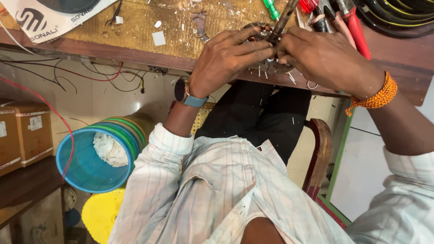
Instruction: The person works at a cluttered workbench, using scissors to trim small white insulating pieces and a green screwdriver to adjust a circular motor stator. They repeatedly insert the trimmed pieces into slots on the stator and tighten or align components with the screwdriver.
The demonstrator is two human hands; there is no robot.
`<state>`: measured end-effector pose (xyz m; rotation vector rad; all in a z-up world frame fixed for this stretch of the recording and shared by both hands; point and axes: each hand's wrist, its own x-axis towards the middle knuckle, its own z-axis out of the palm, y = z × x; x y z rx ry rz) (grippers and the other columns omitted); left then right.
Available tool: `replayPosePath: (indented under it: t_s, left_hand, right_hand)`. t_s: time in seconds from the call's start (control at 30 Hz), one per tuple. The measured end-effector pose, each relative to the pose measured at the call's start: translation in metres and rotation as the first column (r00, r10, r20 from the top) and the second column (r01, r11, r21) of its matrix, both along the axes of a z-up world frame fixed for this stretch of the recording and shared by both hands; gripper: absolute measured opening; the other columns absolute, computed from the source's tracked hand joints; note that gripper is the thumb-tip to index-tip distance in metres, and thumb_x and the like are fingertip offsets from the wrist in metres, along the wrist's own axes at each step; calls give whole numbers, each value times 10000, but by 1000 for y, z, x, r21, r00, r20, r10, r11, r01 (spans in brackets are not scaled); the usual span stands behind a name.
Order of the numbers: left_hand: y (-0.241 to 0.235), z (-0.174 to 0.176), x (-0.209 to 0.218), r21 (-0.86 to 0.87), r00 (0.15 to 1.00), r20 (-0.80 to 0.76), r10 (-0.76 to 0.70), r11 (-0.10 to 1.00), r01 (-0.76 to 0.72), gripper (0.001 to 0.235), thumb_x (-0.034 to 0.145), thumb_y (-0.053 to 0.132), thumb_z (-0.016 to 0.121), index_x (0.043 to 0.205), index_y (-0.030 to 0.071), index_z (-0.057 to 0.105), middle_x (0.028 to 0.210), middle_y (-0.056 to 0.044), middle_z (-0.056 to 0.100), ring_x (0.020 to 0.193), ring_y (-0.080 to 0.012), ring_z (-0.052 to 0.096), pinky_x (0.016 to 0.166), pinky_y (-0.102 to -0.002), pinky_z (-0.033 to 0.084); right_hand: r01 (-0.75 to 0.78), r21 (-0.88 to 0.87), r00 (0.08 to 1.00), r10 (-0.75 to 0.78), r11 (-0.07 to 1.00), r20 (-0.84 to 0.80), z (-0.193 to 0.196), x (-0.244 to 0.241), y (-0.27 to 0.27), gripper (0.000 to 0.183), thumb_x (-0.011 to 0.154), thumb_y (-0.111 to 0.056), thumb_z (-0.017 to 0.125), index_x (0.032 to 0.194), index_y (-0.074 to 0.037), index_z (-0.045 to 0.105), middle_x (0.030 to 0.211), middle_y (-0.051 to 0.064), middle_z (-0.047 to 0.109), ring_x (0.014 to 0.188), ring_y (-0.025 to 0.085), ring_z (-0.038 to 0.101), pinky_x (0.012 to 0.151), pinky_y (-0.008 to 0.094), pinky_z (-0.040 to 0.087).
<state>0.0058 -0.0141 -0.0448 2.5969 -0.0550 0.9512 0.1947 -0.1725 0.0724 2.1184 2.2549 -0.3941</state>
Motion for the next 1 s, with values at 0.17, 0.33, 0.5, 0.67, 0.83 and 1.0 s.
replayPosePath:
  t_s: [0.17,0.33,0.5,0.67,0.83,1.0]
  left_hand:
    - [2,-6,8,-3,1000,15,-3,1000,3,378,952,201,776,1305,332,739,1264,73,751,1228,-240,661,966,-381,555]
    - [11,6,5,-86,998,-10,-67,994,66,351,948,202,789,1281,304,753,1252,85,750,1198,-251,688,919,-385,563]
    - [15,17,-7,-173,995,-31,-89,981,83,331,930,169,804,1249,249,761,1233,65,761,1201,-263,679,916,-400,548]
    - [16,19,-10,-158,992,-54,-110,982,100,326,911,138,799,1225,219,771,1198,51,762,1214,-268,674,938,-419,527]
    - [15,24,-6,-290,995,-30,-96,953,83,406,894,111,806,1281,199,725,1210,-13,763,1129,-257,727,950,-398,562]
    - [11,32,-13,-417,983,-142,-116,908,47,457,854,124,830,1288,199,711,1146,-55,775,929,-234,768,820,-371,595]
  right_hand:
    - [-36,71,949,57,997,-310,-29,22,-1,199,996,-116,672,1136,-15,573,1060,121,605,981,322,639,841,434,510]
    - [-72,116,814,125,991,-567,-48,38,5,142,1014,-112,647,1087,-20,567,1005,82,607,928,256,636,830,399,512]
    - [-69,58,807,90,996,-584,-36,33,17,179,953,-155,689,1049,-21,621,969,73,662,919,242,672,797,385,523]
    - [-122,75,912,142,990,-384,-17,21,20,234,898,-187,731,1046,-37,630,946,97,655,894,278,666,763,406,522]
    - [-59,215,960,114,975,-255,6,11,24,160,978,-145,684,1048,-37,588,977,129,627,951,287,654,810,406,528]
    - [216,-205,796,-294,955,-530,24,25,36,193,1037,-210,594,1117,-36,615,901,55,688,851,148,705,757,333,574]
